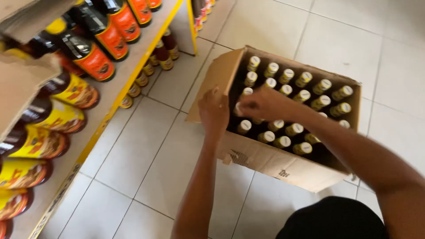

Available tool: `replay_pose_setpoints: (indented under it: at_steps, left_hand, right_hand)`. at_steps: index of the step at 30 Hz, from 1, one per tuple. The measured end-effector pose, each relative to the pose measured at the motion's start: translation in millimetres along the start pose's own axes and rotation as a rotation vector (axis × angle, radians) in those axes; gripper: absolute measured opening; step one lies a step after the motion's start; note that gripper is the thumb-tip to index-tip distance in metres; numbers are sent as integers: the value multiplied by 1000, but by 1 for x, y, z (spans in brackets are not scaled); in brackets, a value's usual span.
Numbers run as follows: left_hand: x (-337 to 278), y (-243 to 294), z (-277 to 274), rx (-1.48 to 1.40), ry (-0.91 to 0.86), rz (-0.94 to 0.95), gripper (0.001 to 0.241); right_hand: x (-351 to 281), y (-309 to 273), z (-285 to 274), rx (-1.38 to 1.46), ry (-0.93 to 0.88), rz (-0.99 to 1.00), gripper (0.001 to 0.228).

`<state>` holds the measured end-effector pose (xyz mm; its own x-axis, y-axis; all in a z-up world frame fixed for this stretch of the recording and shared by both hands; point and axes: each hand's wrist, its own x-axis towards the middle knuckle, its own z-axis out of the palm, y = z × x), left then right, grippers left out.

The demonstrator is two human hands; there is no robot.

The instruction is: Packing condiment bottles from a store shelf into a cardboard box.

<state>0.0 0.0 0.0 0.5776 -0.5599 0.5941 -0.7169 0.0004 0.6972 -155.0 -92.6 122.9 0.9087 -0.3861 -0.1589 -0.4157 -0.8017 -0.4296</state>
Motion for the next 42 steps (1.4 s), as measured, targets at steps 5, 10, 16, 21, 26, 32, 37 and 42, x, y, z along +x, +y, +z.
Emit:
replay_pose_setpoints:
  at_steps: [5,10,16,21,26,32,37,42]
  left_hand:
    - [-6,-8,11,159,-173,-161,47]
    - [-6,-18,18,201,-227,-161,57]
    - [-3,-4,-5,38,-555,-655,45]
    - [-14,-5,-3,23,-468,-575,31]
    - [-44,-29,23,-12,-420,-607,28]
    - [-40,-27,20,-56,-376,-562,28]
    - [-24,-11,1,-51,-358,-538,28]
    - [-12,0,-5,40,-389,-533,26]
  right_hand:
    - [131,2,8,-80,66,-218,30]
    - [231,-2,37,-82,68,-44,46]
    - [303,-18,71,-57,113,43,69]
    - [363,-14,82,-133,165,118,55]
    - [447,45,117,-300,309,-68,61]
    - [440,24,98,-352,319,-62,59]
    - [433,32,111,-102,540,-333,49]
    - [393,33,121,-115,364,-196,44]
